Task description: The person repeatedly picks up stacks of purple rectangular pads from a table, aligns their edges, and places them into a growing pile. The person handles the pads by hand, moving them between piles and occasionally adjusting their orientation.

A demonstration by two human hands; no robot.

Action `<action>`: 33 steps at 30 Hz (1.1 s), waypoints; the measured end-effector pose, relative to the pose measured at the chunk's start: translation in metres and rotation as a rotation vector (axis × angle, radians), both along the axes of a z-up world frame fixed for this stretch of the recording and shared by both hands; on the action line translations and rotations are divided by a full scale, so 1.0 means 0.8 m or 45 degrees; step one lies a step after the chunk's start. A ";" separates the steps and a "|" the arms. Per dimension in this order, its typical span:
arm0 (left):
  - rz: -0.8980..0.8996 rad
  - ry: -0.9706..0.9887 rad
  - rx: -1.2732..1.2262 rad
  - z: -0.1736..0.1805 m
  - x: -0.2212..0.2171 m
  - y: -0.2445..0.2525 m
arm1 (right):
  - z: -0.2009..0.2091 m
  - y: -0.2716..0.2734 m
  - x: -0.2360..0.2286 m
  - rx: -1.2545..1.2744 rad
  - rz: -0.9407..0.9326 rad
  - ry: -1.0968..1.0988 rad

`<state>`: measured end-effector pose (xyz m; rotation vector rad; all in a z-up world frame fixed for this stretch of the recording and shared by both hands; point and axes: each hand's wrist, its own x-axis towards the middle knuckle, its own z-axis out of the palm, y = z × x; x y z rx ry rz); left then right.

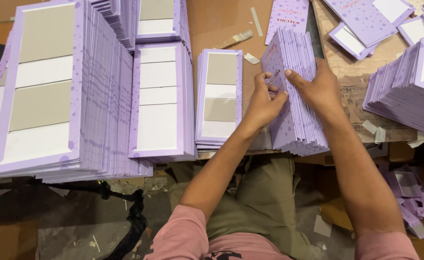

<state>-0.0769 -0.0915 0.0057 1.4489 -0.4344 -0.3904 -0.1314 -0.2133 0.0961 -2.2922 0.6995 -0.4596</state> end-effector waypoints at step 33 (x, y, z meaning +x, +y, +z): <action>0.146 -0.009 0.146 0.049 0.017 -0.021 | 0.015 0.009 -0.002 0.023 -0.012 0.067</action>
